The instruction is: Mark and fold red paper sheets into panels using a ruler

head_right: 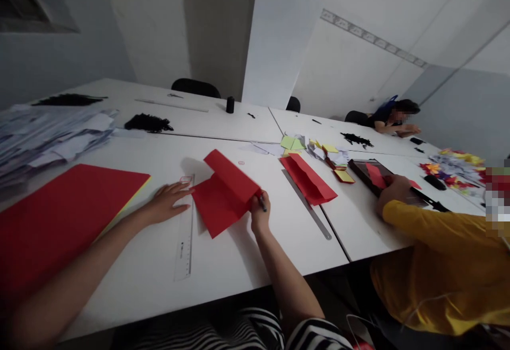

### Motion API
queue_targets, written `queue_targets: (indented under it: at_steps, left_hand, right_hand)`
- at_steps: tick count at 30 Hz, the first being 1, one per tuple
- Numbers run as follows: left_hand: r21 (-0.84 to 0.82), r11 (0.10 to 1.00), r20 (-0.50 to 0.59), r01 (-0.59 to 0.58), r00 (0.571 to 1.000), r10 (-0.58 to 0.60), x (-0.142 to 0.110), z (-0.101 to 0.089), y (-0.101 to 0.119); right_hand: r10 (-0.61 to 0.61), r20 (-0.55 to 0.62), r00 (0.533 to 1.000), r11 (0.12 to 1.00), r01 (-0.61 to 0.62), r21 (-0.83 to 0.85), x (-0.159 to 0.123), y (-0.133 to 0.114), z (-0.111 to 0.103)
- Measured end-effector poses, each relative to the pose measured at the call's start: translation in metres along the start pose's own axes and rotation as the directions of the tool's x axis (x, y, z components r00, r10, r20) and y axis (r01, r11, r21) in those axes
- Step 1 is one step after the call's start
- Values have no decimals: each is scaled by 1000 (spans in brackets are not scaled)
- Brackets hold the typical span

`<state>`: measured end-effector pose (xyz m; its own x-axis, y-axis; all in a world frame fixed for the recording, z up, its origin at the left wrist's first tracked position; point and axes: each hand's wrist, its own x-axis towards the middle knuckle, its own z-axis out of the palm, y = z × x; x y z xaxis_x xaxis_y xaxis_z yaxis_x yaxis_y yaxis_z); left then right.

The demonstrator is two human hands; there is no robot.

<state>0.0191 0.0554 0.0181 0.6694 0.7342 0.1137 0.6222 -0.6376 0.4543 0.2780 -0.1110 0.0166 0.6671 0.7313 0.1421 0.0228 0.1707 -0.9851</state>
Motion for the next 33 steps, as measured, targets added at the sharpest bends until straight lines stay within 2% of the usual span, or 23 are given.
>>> queue_targets:
  at_steps: [4, 6, 8, 11, 14, 16, 19, 21, 23, 24, 26, 27, 29, 31, 33]
  left_hand:
    - [72, 992, 9, 103, 995, -104, -13, -23, -35]
    - [31, 986, -27, 163, 986, -162, -19, -35, -47]
    - [-19, 983, -76, 180, 980, -181, -24, -45, -49]
    - [-270, 943, -150, 196, 958, -243, -34, -55, -25]
    - [-543, 815, -93, 202, 950, -298, -44, -50, 18]
    - [-743, 650, -22, 162, 964, -265, -49, -38, 45]
    - [-920, 370, 35, 131, 966, -255, -52, -18, 71]
    - [-975, 206, 13, 79, 953, -304, -53, -8, 82]
    - [-992, 101, 37, 77, 936, -349, -55, -6, 93]
    - [-994, 59, 66, 92, 936, -345, -56, -6, 100]
    - [-993, -31, 118, 114, 959, -258, -58, -9, 115]
    - [-991, -75, 124, 111, 971, -206, -59, -11, 123]
    - [-988, -132, 104, 81, 979, -176, -61, -13, 136]
    - [-988, -144, 92, 60, 969, -228, -63, -11, 143]
    - [-991, -120, 91, 52, 933, -347, -63, -7, 146]
  right_hand:
    - [209, -54, 976, 944, -188, 270, 13, 1, -34]
    - [268, -52, 962, 886, -224, 407, 12, 0, -45]
    - [279, -40, 959, 826, -219, 520, 8, -1, -50]
    - [297, 13, 955, 742, -240, 626, 0, -5, -50]
    - [346, 88, 934, 676, -314, 666, -8, -11, -44]
    - [384, 139, 913, 629, -369, 684, -14, -15, -41]
    - [436, 214, 874, 540, -444, 715, -22, -21, -37]
    - [462, 261, 847, 488, -489, 723, -27, -24, -35]
    - [484, 308, 819, 456, -536, 711, -32, -24, -33]
    - [494, 325, 806, 452, -558, 696, -35, -23, -31]
    - [507, 341, 792, 475, -587, 656, -40, -21, -29]
    - [505, 340, 793, 499, -590, 634, -42, -19, -27]
    - [481, 326, 813, 556, -571, 604, -46, -17, -25]
    - [442, 310, 842, 599, -534, 597, -48, -15, -24]
    - [407, 296, 864, 629, -500, 594, -51, -14, -23]
